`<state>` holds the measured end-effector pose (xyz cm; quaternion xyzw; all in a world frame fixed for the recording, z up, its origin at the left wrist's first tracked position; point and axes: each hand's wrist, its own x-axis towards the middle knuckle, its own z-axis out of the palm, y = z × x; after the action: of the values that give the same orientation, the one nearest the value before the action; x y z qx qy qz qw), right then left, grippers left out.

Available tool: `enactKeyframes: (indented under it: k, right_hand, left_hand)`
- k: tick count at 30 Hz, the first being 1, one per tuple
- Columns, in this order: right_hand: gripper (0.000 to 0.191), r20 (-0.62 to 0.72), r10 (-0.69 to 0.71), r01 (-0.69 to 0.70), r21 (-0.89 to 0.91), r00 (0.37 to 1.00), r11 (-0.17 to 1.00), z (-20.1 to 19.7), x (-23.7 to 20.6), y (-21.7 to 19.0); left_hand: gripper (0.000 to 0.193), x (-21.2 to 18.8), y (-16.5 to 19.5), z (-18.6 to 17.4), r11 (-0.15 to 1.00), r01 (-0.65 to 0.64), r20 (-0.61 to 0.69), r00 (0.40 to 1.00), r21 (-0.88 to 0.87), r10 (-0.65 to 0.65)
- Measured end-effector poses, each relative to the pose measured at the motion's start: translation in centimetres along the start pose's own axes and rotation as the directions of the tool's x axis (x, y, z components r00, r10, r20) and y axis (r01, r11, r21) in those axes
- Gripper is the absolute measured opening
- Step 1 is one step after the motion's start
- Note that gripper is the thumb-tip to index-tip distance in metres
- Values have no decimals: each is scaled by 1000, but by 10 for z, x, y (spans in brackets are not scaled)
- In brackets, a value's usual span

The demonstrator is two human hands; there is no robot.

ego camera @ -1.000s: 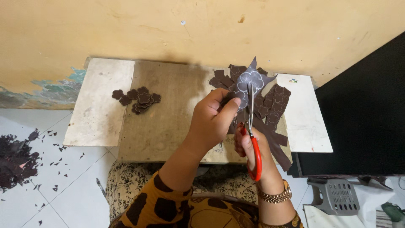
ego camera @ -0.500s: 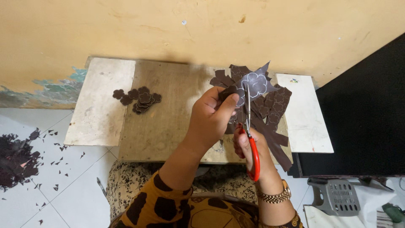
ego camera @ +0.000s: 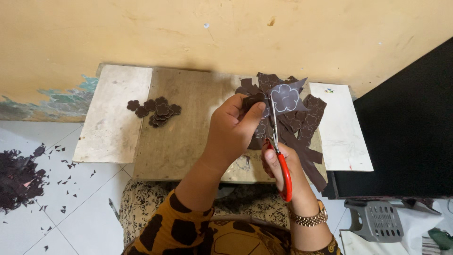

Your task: The person cuts flower-shaped pieces from dark brown leather or fabric using red-handled scissors, following white drawn outlines on the material. They rotate the material while cutting around each shape, place finished cutouts in a pile on the cutting board, and drop scraps aside, continuing piece after piece.

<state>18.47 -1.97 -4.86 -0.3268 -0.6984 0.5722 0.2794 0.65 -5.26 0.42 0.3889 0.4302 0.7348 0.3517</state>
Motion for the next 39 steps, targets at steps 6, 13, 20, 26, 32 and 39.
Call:
enactKeyframes:
  k: [6,13,20,26,32,39]
  right_hand:
    - [62,109,-49,30,176,993,984,2,-2,-10]
    - [63,98,-59,47,119,993,992,1,-3,-12]
    - [59,54,-7,1,111,998,994,-2,-2,1]
    - [58,56,-3,-3,105,998,994,-1,-3,3]
    - [56,59,18,-25,111,998,994,0,-3,2]
    - [56,88,15,-29,154,996,988,0,-4,0]
  left_hand:
    - [15,-2,4,0,996,15,14,1000,87,-17]
    - [14,-5,13,3,983,19,-3,1000,183,-19]
    - [17,-7,21,1,957,34,-17,999,288,-31]
    - [17,-6,20,-1,969,49,-6,999,241,-49]
    - [17,-5,18,-5,953,19,-3,1000,303,-19]
    - [17,-5,11,-6,978,-46,35,999,201,40]
